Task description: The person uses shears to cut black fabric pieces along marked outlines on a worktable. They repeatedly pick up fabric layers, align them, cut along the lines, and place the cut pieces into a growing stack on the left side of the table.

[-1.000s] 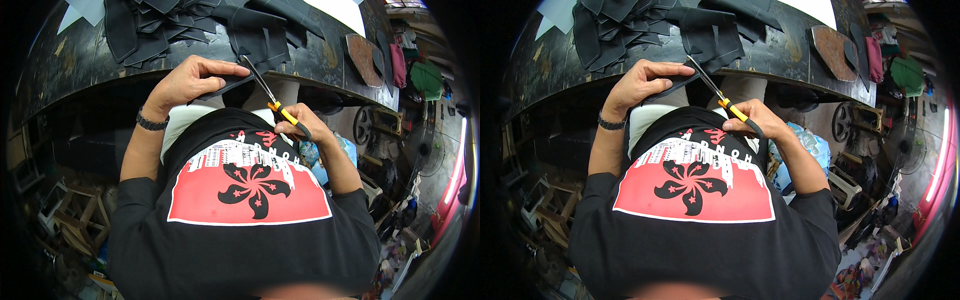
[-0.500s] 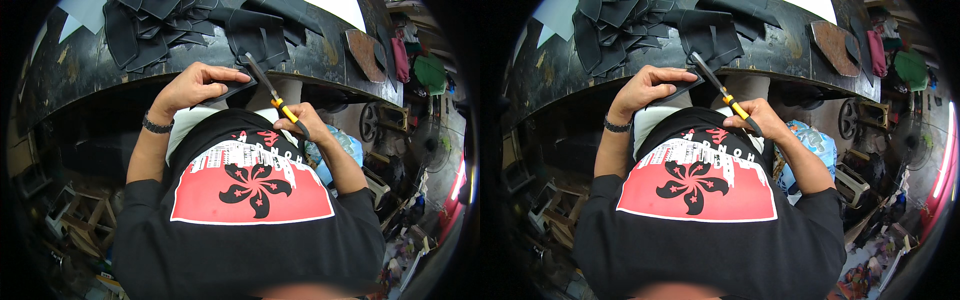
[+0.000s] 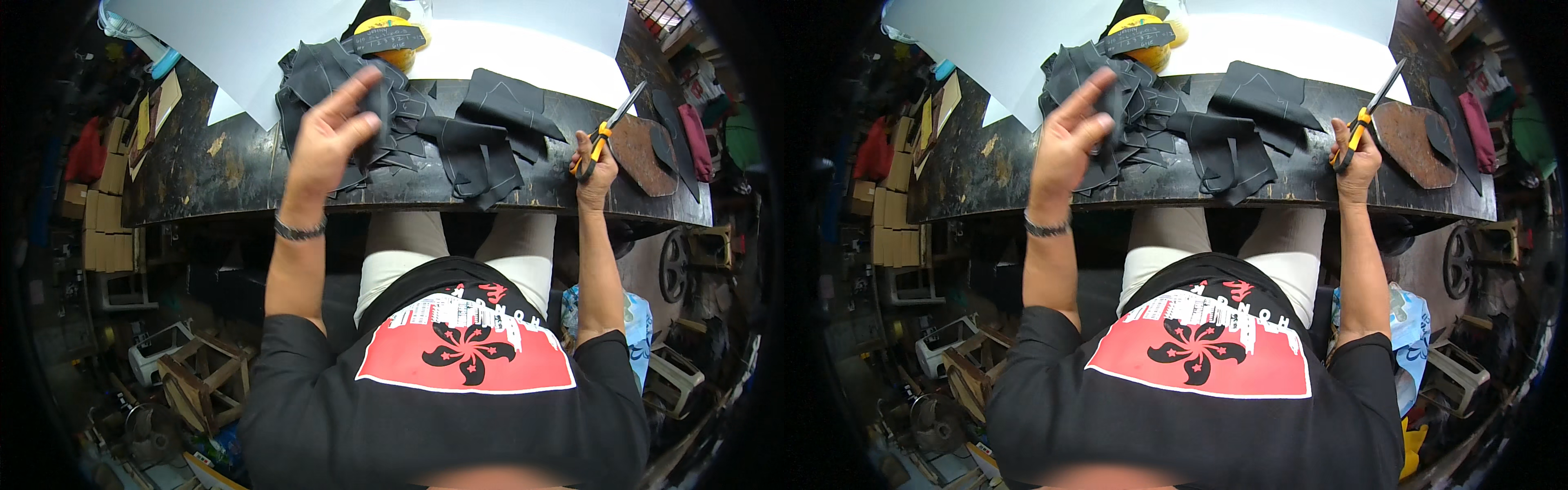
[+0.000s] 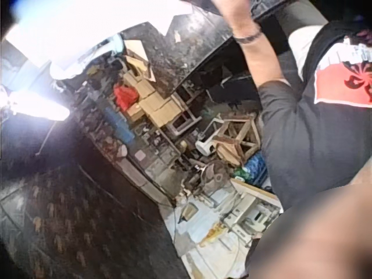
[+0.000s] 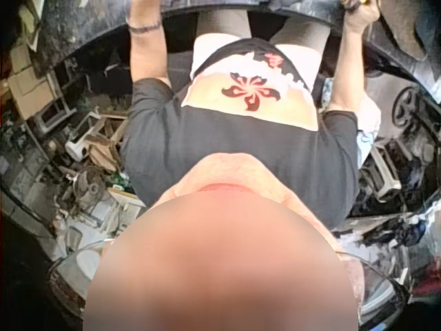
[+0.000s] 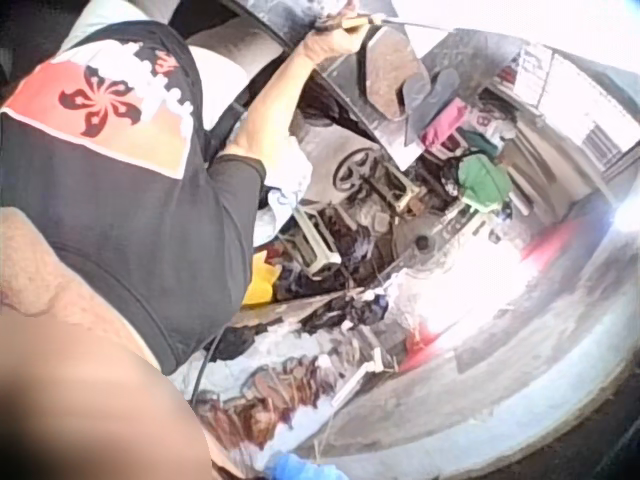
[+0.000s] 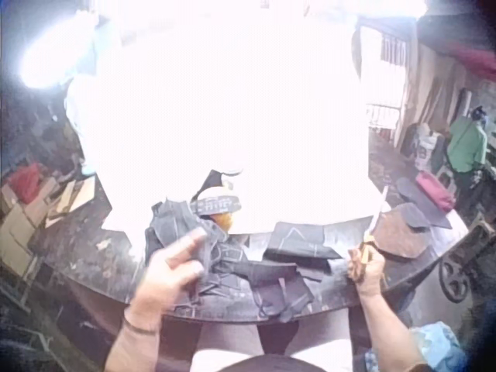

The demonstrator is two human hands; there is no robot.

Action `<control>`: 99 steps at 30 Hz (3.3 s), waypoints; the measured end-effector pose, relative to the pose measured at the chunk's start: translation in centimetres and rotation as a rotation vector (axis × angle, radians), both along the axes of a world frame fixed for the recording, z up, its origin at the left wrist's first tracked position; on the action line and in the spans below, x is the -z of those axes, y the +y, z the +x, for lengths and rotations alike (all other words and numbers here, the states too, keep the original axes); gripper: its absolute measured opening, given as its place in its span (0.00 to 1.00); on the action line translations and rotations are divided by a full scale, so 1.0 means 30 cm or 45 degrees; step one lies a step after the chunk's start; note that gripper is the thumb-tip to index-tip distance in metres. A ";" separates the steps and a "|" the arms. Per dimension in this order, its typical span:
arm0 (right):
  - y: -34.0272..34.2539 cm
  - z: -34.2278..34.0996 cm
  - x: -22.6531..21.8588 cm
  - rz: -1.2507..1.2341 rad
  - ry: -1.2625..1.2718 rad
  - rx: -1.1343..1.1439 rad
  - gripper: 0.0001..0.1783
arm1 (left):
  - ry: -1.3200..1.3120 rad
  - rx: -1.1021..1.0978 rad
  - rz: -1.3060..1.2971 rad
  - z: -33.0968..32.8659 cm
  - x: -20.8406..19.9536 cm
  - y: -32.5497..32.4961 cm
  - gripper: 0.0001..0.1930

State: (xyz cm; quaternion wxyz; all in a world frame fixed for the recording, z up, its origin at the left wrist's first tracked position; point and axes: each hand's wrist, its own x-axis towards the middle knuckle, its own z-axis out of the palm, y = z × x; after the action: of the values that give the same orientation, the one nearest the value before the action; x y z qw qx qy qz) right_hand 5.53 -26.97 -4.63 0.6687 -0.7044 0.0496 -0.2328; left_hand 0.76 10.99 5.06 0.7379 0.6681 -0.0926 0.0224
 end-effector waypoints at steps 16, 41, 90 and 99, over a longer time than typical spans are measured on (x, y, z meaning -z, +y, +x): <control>-0.010 0.009 0.020 0.029 0.103 -0.120 0.19 | -0.669 -0.844 1.584 0.423 0.184 0.217 0.23; -0.006 0.002 0.024 0.065 0.044 -0.146 0.19 | 0.101 0.313 0.066 -0.047 0.280 -0.430 0.25; -0.012 0.003 0.035 0.029 0.019 -0.135 0.17 | 0.616 0.577 0.270 -0.279 0.229 -0.099 0.13; -0.031 -0.038 -0.048 0.081 0.192 -0.389 0.17 | 0.593 0.622 0.268 -0.278 0.258 -0.098 0.13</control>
State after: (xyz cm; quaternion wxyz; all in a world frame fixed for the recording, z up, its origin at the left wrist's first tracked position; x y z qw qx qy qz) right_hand 4.40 -27.91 -3.19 0.7126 -0.6977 -0.0006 -0.0733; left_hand -7.60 8.05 -2.69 0.6500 0.6857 -0.0808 -0.3175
